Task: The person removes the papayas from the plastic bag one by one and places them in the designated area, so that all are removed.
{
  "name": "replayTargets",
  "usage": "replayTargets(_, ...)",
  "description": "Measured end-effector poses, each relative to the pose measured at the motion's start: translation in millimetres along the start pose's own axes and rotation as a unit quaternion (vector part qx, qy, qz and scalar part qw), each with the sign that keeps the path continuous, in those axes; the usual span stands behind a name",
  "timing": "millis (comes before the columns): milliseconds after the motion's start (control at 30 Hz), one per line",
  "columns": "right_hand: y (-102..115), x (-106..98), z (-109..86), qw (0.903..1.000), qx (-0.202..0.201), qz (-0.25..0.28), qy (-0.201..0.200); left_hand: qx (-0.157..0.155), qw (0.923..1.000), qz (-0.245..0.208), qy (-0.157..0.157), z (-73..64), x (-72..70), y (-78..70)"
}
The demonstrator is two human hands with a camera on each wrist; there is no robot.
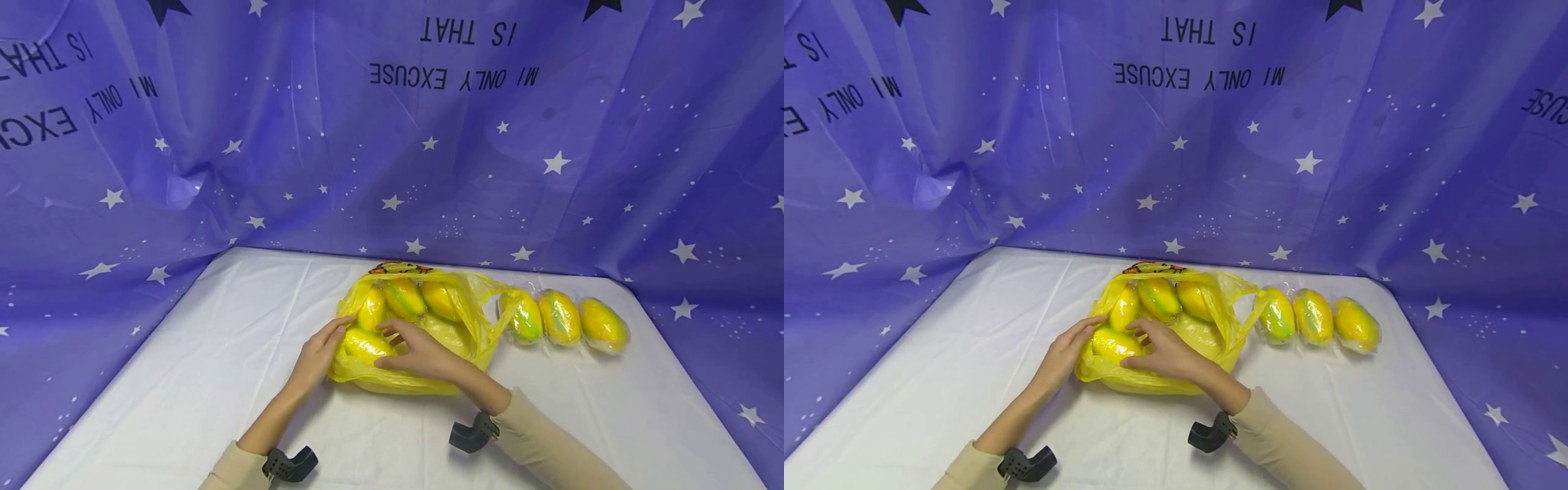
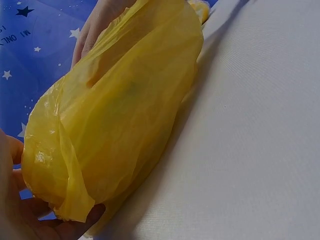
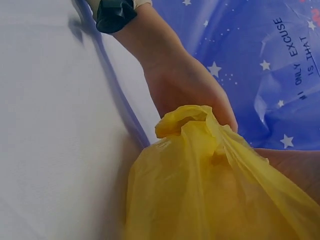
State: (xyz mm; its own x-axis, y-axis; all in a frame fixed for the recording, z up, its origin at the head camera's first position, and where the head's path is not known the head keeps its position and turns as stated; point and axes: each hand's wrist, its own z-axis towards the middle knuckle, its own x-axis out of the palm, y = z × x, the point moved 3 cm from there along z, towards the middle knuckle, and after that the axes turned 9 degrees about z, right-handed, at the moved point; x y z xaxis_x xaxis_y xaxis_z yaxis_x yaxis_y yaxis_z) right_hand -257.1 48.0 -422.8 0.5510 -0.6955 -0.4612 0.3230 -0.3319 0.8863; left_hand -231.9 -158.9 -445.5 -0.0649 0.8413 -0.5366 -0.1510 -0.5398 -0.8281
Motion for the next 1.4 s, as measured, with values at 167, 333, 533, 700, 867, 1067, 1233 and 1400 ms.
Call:
replayTargets(167,1,3,1.7,0.9999,0.003,-0.011,0.003,0.006,1.0000,0.002,0.002,-1.1,-0.1,-0.6)
replayTargets(333,0,7,2.0,0.9995,0.019,-0.019,0.014,0.010,0.9999,0.002,0.005,-1.2,-0.3,-0.4)
replayTargets(533,-3,9,1.2,0.9997,0.022,-0.006,0.008,0.015,0.9999,0.001,0.006,-0.8,-0.3,-0.3)
replayTargets(700,-4,9,0.6,0.9998,0.017,-0.009,-0.005,0.016,0.9999,0.003,0.002,-1.5,-0.7,-0.4)
replayTargets(867,-3,7,-1.7,0.9996,0.014,-0.021,-0.015,0.018,0.9998,0.006,0.001,-1.2,-0.2,0.5)
replayTargets(1067,3,4,-6.9,0.9991,0.010,-0.032,-0.026,0.017,0.9998,0.006,0.004,-0.6,0.3,0.9)
replayTargets(1233,6,1,-13.1,0.9986,0.014,-0.039,-0.032,0.018,0.9998,0.008,0.002,-0.1,0.5,0.9)
replayTargets(1400,10,-5,-21.2,0.9978,0.011,-0.044,-0.048,0.023,0.9997,0.008,0.000,0.0,0.9,1.1)
